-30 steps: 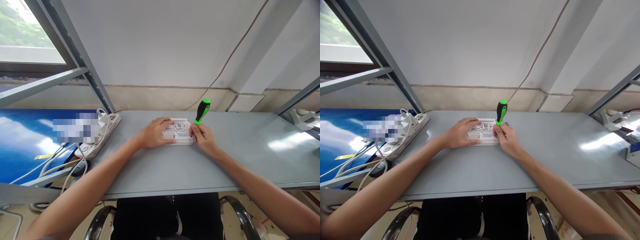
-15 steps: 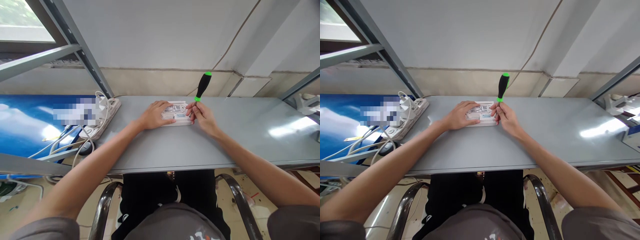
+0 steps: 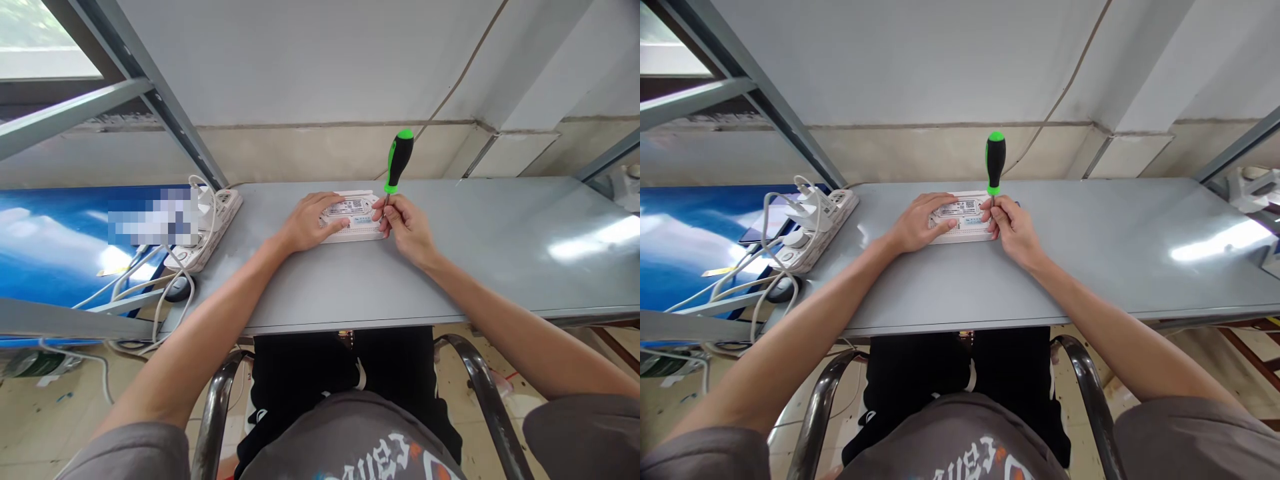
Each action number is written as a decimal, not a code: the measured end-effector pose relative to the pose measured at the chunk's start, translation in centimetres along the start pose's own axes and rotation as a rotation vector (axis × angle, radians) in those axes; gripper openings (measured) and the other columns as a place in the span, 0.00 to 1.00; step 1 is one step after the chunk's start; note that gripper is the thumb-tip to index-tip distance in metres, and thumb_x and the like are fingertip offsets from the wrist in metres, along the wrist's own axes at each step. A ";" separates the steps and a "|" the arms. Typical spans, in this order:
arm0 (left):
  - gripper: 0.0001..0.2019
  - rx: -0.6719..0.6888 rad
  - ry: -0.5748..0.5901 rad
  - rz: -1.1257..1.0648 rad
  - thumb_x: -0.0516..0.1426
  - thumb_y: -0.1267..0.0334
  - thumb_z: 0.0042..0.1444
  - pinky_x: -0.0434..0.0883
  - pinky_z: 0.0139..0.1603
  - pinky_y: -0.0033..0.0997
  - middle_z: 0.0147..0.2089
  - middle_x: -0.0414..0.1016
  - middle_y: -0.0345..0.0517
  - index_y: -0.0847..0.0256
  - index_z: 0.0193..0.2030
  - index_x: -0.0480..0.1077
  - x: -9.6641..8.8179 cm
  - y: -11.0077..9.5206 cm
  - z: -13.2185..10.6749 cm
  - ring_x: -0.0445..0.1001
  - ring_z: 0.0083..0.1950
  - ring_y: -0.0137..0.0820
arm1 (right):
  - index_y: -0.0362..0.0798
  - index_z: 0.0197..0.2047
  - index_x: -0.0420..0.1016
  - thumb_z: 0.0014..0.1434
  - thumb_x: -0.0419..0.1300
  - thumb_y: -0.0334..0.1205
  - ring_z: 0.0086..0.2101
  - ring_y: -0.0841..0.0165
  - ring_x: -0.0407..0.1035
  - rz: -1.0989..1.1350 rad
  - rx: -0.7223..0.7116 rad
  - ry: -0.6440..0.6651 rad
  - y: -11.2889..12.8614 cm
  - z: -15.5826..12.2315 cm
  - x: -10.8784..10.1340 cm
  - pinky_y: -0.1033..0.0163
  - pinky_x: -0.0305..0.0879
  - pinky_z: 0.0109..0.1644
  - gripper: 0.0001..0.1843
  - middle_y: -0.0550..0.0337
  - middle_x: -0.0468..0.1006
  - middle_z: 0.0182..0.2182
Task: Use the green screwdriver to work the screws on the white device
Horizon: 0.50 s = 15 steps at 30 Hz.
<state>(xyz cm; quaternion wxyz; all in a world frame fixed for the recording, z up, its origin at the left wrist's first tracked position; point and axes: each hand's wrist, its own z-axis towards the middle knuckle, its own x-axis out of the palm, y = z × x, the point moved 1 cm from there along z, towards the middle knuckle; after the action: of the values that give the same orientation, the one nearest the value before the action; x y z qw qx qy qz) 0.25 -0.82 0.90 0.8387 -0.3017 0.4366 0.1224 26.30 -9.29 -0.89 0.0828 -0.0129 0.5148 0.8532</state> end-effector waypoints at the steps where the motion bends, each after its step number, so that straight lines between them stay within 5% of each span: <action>1: 0.36 -0.002 0.000 0.000 0.56 0.31 0.79 0.67 0.86 0.57 0.77 0.79 0.57 0.58 0.76 0.78 0.0 0.0 0.0 0.76 0.80 0.52 | 0.55 0.44 0.80 0.75 0.67 0.70 0.29 0.69 0.74 0.005 0.006 -0.008 -0.1 0.0 0.0 0.62 0.76 0.30 0.26 0.60 0.84 0.37; 5: 0.36 -0.007 0.002 -0.008 0.56 0.31 0.79 0.67 0.86 0.58 0.77 0.80 0.57 0.57 0.76 0.79 0.1 0.1 0.0 0.76 0.80 0.52 | 0.55 0.41 0.74 0.71 0.72 0.70 0.27 0.71 0.73 0.029 0.035 -0.043 -0.4 0.1 0.0 0.64 0.73 0.28 0.27 0.62 0.84 0.35; 11: 0.32 0.013 -0.022 -0.024 0.59 0.34 0.78 0.68 0.85 0.60 0.76 0.80 0.56 0.57 0.74 0.80 0.2 0.1 0.0 0.76 0.79 0.54 | 0.54 0.45 0.79 0.76 0.67 0.70 0.29 0.71 0.74 -0.002 0.015 0.004 -0.1 0.0 0.0 0.63 0.76 0.31 0.26 0.60 0.84 0.37; 15: 0.32 0.003 -0.023 -0.018 0.60 0.35 0.79 0.68 0.85 0.58 0.77 0.80 0.56 0.58 0.74 0.79 0.2 0.0 -0.1 0.76 0.79 0.53 | 0.55 0.38 0.69 0.68 0.77 0.68 0.27 0.71 0.72 0.047 0.051 -0.097 -0.7 0.0 0.1 0.64 0.72 0.26 0.30 0.64 0.80 0.36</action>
<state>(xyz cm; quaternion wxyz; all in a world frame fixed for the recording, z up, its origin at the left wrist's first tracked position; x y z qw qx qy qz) 0.30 -0.89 0.72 0.8453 -0.3029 0.4241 0.1175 26.29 -8.99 -1.50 0.0877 0.0425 0.5320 0.8411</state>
